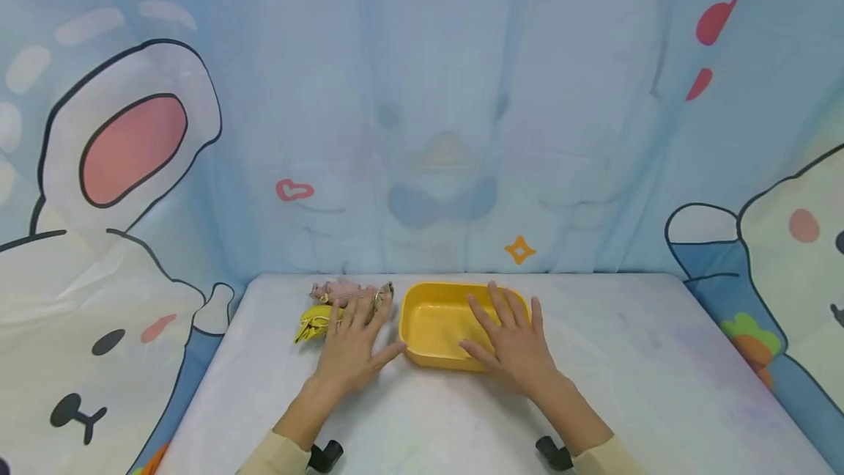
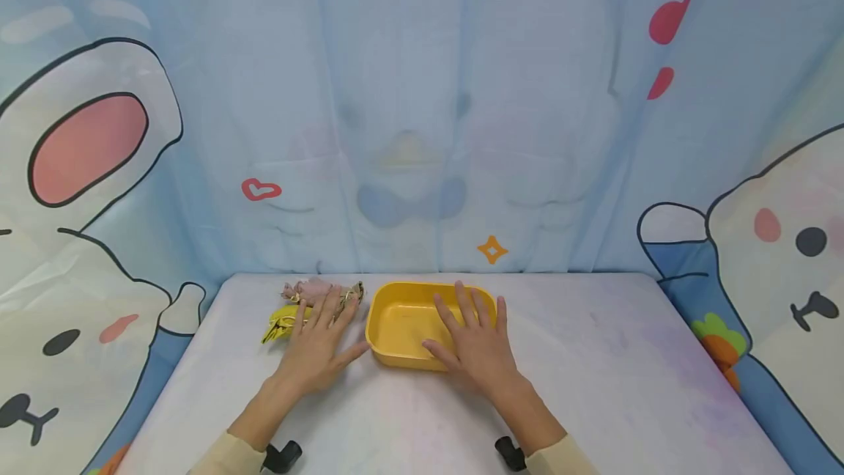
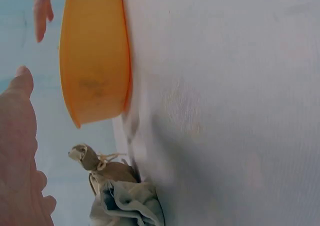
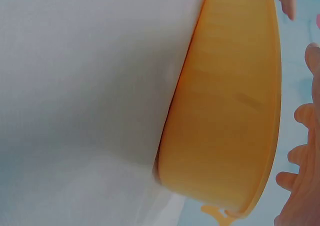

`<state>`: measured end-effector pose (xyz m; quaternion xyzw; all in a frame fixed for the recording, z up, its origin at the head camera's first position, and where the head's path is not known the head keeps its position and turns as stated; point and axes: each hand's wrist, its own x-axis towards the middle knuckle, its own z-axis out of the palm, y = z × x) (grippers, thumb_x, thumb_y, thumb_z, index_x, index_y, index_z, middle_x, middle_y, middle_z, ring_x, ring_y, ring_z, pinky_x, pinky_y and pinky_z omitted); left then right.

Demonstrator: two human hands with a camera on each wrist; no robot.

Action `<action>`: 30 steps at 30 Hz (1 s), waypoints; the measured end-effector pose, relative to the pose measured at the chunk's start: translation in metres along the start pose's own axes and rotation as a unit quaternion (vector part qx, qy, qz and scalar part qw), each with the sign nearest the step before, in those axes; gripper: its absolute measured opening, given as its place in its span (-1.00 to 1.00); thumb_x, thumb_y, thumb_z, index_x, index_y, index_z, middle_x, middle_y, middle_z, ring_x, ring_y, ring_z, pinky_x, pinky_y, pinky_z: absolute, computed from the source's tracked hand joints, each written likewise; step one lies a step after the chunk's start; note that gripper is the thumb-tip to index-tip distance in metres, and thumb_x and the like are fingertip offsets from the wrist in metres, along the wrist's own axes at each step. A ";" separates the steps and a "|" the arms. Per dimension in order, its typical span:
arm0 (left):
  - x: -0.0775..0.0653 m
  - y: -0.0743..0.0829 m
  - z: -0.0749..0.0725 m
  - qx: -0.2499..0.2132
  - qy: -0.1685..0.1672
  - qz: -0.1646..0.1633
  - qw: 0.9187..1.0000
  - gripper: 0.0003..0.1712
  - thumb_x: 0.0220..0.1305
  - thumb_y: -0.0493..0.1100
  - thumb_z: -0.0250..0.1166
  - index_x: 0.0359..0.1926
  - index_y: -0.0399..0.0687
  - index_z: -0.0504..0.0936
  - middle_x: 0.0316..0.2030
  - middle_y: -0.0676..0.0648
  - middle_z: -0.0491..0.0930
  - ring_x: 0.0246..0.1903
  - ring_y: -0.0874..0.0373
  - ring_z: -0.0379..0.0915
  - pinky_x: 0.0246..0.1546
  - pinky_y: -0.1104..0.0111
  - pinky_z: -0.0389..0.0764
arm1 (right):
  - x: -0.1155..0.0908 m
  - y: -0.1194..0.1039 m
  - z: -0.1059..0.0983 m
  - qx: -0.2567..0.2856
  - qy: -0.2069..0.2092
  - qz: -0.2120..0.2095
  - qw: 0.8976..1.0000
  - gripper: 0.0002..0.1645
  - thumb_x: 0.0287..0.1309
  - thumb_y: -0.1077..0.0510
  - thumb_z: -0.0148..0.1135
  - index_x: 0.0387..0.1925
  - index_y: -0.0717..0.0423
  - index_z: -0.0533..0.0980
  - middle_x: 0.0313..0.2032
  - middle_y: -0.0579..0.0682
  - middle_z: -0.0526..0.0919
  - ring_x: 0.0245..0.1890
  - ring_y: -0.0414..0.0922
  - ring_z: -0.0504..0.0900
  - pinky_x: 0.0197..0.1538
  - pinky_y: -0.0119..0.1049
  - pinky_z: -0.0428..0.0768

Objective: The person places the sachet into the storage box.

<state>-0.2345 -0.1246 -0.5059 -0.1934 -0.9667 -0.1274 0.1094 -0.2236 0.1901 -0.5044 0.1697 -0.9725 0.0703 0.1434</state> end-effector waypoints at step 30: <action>0.026 -0.025 0.018 -0.031 0.044 -0.025 0.998 -0.26 0.59 0.01 0.14 0.64 -0.04 0.14 0.62 -0.20 0.11 0.56 -0.17 0.15 0.57 -0.22 0.07 | -0.017 0.039 0.020 0.264 -0.013 0.169 0.950 0.12 0.55 -0.36 -0.09 0.62 0.40 -0.17 0.63 0.38 -0.19 0.63 0.35 -0.12 0.58 0.35 -0.01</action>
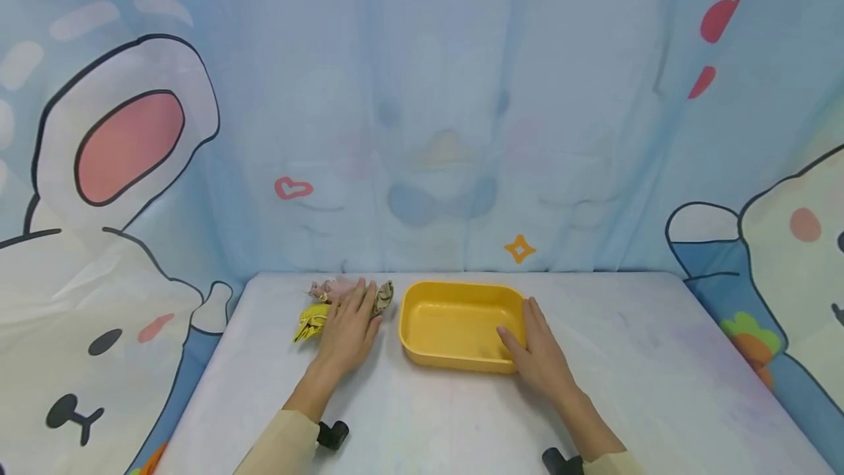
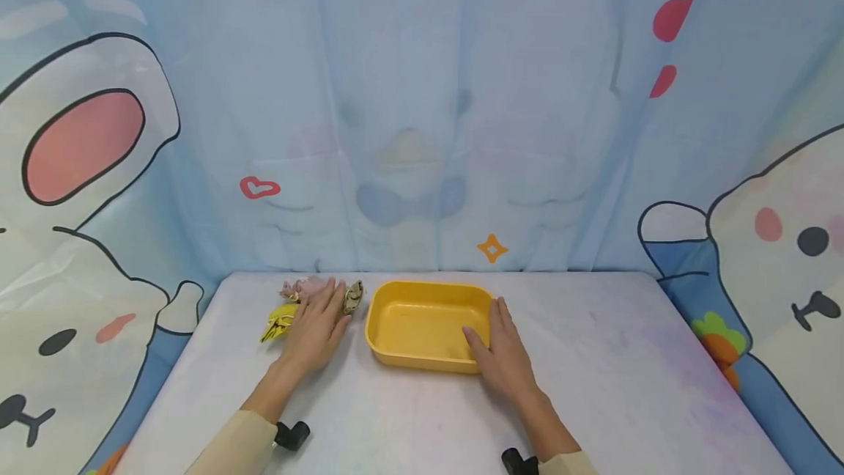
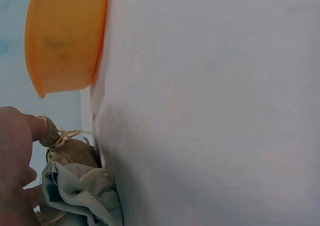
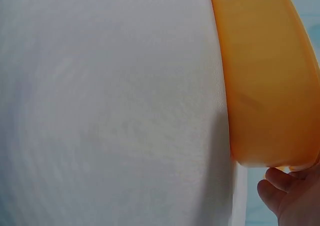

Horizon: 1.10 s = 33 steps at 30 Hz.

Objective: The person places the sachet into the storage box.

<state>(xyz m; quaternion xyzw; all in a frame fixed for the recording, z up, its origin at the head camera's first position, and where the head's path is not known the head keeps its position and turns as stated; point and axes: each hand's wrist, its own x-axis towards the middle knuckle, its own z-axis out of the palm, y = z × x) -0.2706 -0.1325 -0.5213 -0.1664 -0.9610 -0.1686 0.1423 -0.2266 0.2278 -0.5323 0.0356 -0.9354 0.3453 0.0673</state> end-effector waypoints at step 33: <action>0.029 0.006 0.004 -0.002 -0.037 -0.105 0.994 -0.57 0.44 -0.25 0.31 0.28 0.01 0.59 0.16 -0.17 0.63 0.14 -0.15 0.62 0.00 -0.11 0.72 | -0.004 0.001 -0.005 0.046 -0.055 0.035 0.997 0.22 0.47 -0.37 0.06 0.65 0.20 -0.34 0.64 0.32 -0.13 0.63 0.32 -0.07 0.60 0.29 0.00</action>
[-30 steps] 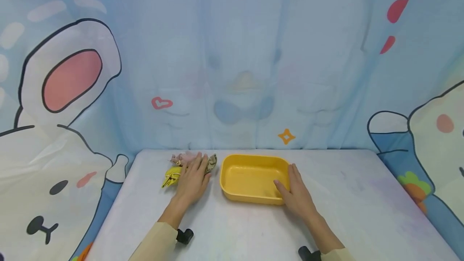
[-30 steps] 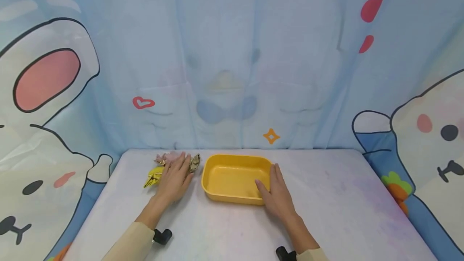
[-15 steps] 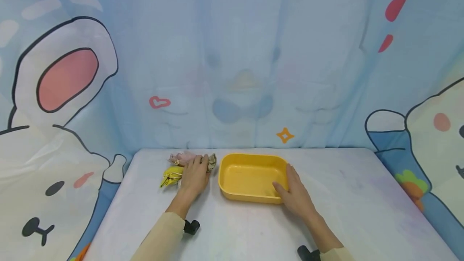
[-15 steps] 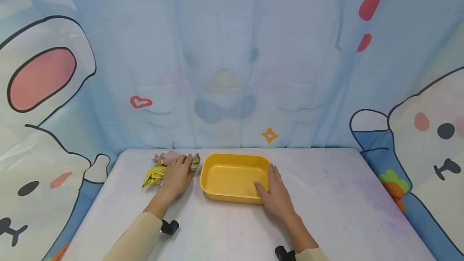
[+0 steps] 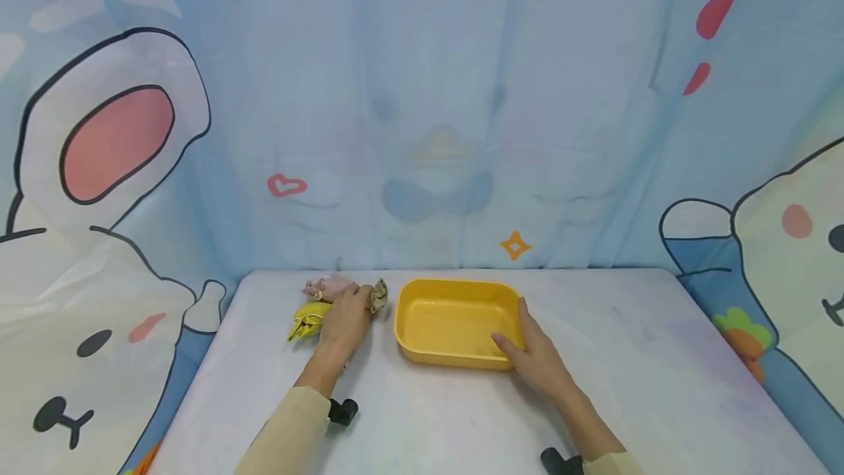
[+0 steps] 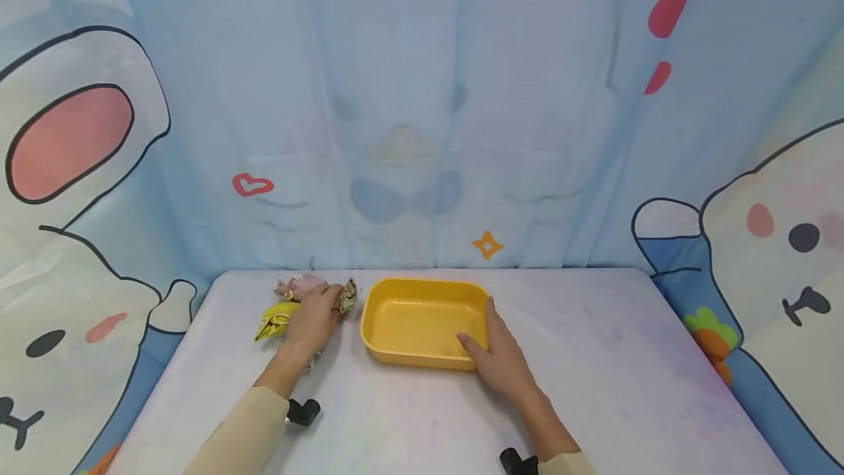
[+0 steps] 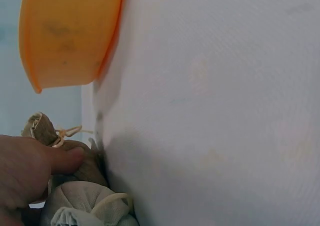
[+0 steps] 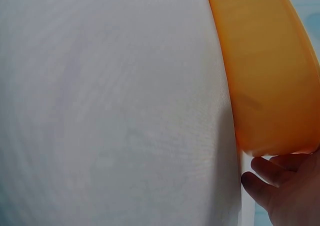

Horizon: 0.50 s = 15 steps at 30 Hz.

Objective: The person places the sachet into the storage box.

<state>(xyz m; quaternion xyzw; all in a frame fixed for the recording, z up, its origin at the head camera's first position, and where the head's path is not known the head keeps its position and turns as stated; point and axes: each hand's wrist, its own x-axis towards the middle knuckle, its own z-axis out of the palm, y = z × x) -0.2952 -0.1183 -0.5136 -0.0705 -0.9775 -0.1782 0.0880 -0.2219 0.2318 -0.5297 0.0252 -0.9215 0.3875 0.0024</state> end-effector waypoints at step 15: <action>-0.003 -0.006 -0.006 -0.027 0.055 0.032 0.998 -0.77 0.40 -0.21 0.37 0.04 0.04 0.67 -0.11 -0.12 0.70 -0.19 -0.12 0.71 -0.28 -0.03 0.72 | 0.002 0.006 0.003 -0.007 0.009 -0.006 1.000 0.22 0.47 -0.40 0.03 0.66 0.19 -0.35 0.64 0.34 -0.10 0.62 0.33 -0.04 0.59 0.31 0.02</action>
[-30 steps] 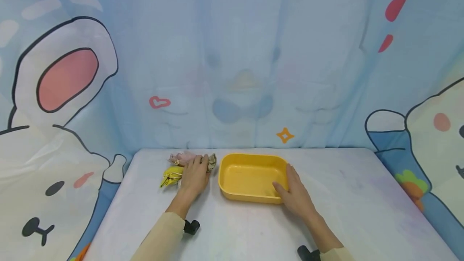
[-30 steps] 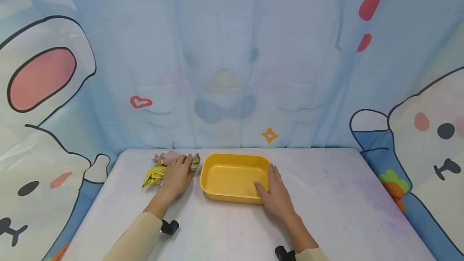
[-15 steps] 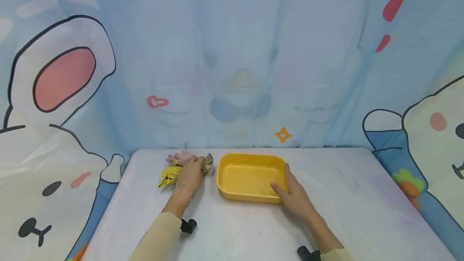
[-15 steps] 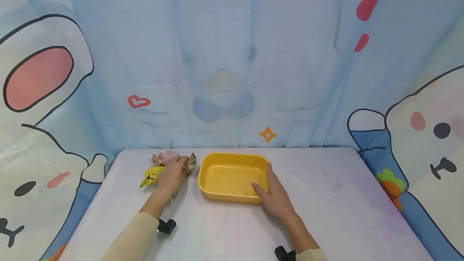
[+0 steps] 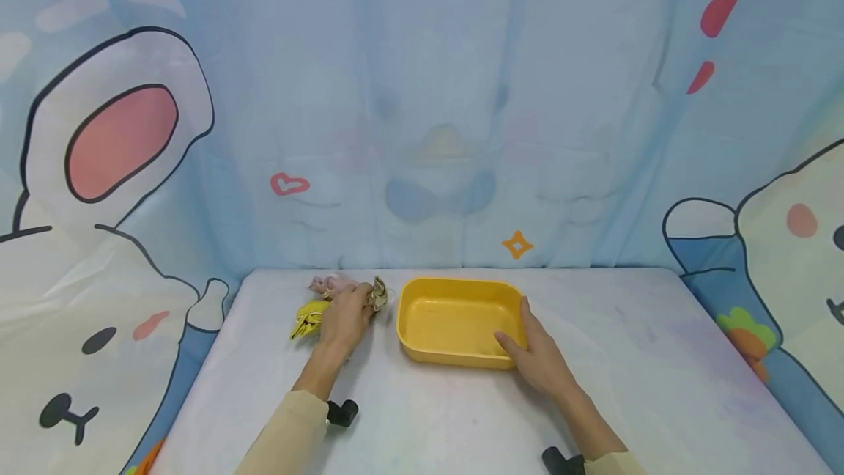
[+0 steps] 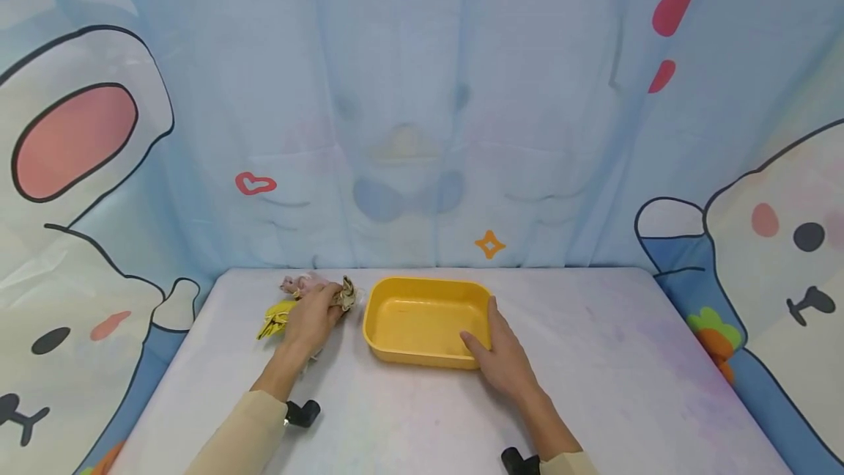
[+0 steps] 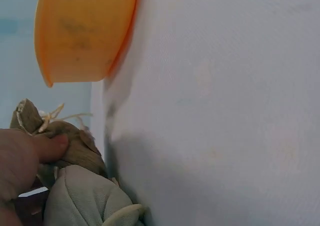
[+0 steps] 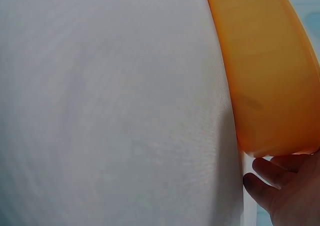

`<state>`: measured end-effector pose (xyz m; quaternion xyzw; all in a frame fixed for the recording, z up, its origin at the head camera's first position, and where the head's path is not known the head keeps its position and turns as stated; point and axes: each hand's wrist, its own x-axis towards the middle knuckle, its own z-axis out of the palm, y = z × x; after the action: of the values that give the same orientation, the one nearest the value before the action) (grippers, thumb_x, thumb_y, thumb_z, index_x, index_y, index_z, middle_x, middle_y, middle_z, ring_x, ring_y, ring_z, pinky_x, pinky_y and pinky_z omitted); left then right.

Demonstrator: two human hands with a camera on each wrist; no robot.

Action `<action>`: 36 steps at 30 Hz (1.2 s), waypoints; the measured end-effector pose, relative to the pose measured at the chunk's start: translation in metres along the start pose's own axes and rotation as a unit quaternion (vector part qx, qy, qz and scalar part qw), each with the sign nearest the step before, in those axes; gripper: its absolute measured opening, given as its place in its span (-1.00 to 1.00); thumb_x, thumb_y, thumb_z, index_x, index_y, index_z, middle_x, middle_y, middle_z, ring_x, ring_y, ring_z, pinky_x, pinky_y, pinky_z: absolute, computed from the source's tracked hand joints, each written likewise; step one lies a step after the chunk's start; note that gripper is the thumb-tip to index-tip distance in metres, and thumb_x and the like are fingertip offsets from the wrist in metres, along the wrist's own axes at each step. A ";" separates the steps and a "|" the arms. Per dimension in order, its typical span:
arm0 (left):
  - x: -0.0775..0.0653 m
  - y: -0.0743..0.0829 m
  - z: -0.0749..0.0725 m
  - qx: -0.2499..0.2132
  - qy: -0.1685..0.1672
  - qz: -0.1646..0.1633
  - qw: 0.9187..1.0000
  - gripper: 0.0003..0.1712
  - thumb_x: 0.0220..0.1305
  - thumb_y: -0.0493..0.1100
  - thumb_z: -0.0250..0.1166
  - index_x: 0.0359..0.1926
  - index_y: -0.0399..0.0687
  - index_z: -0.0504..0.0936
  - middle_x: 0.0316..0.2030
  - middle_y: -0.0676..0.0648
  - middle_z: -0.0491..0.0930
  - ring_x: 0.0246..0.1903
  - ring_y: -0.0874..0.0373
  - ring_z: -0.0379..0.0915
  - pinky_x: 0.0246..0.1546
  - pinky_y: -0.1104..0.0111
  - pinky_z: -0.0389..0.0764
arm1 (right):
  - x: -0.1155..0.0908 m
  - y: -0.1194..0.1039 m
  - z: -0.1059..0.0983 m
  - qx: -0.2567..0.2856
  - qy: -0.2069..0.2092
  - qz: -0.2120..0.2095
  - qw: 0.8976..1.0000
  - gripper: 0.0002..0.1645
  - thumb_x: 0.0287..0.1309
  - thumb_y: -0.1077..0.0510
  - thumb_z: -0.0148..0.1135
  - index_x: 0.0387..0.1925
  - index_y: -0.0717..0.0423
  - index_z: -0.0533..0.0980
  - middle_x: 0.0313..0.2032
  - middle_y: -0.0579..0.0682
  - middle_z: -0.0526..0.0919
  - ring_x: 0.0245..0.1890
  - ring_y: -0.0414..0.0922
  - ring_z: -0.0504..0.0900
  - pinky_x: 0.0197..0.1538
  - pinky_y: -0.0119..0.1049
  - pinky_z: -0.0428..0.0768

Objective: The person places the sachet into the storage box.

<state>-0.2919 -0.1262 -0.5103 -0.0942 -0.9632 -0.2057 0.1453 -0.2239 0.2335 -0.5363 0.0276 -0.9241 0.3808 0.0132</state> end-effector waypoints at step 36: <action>0.006 0.070 0.002 -0.225 0.033 0.102 0.969 -0.53 0.43 -0.22 0.33 0.31 -0.15 0.62 0.16 -0.19 0.71 0.07 -0.02 0.71 -0.08 0.21 0.78 | -0.002 -0.005 0.002 0.009 0.003 0.027 1.000 0.18 0.49 -0.36 0.04 0.67 0.12 -0.36 0.64 0.33 -0.10 0.63 0.32 -0.06 0.60 0.28 0.00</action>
<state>-0.2811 -0.0620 -0.4849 -0.2154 -0.8722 -0.4038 0.1725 -0.2214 0.2288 -0.5339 0.0021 -0.9211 0.3892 0.0054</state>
